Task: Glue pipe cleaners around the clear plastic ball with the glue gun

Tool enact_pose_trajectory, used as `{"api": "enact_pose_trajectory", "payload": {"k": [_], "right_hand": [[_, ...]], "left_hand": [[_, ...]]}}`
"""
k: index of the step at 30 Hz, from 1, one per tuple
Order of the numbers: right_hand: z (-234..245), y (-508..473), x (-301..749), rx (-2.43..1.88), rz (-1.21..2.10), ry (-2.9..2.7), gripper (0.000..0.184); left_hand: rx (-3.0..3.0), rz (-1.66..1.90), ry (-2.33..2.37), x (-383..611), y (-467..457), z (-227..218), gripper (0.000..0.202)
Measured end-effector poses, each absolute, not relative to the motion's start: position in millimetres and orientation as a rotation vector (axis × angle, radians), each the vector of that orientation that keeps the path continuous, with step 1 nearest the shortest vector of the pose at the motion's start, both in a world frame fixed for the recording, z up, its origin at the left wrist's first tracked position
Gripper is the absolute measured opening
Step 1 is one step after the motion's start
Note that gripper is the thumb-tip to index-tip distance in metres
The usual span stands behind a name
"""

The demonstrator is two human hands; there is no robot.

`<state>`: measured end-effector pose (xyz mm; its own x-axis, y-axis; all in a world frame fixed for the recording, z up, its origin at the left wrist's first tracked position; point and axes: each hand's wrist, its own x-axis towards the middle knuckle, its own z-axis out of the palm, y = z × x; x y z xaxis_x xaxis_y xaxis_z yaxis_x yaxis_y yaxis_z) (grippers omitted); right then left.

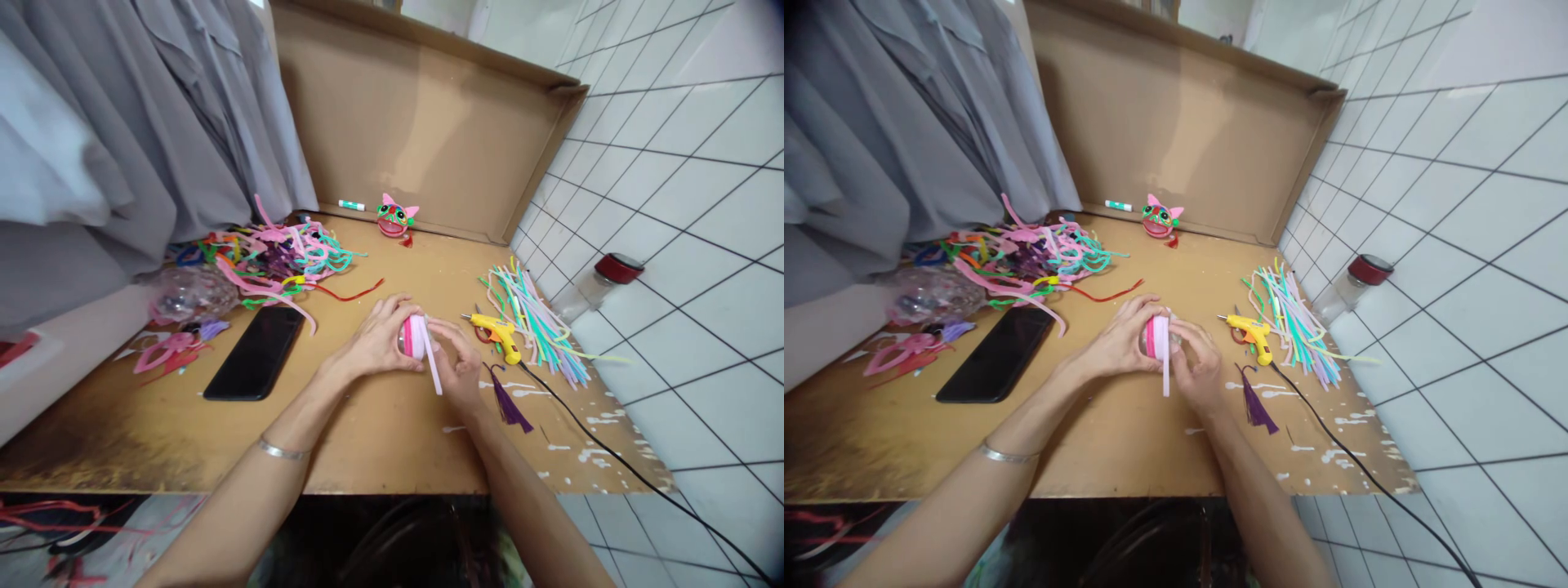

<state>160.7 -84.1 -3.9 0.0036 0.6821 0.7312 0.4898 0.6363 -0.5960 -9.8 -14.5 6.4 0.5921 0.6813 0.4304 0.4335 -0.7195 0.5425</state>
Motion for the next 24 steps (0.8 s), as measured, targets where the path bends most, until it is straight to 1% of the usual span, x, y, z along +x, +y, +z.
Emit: {"api": "enact_pose_trajectory", "payload": {"k": [8,13,16,18,21,24], "right_hand": [[-13,-75,167,-1.123,0.271,-1.434,0.024],[-30,-62,171,-1.204,0.525,-1.260,0.036],[-32,-60,170,-1.185,0.621,-1.214,0.038],[-29,-62,169,-1.168,0.610,-1.220,0.034],[-24,-68,169,-1.158,0.529,-1.260,0.031],[-21,-72,169,-1.192,0.412,-1.343,0.029]], "left_hand": [[2.370,0.885,0.858,-10,-16,6,0.088],[2.336,0.925,0.855,-7,-18,6,0.078],[2.251,0.970,0.839,-5,-20,9,0.073],[2.120,0.970,0.808,-4,-21,11,0.072],[1.816,0.866,0.649,-6,-20,13,0.063],[1.626,0.798,0.551,-8,-18,13,0.067]]}}
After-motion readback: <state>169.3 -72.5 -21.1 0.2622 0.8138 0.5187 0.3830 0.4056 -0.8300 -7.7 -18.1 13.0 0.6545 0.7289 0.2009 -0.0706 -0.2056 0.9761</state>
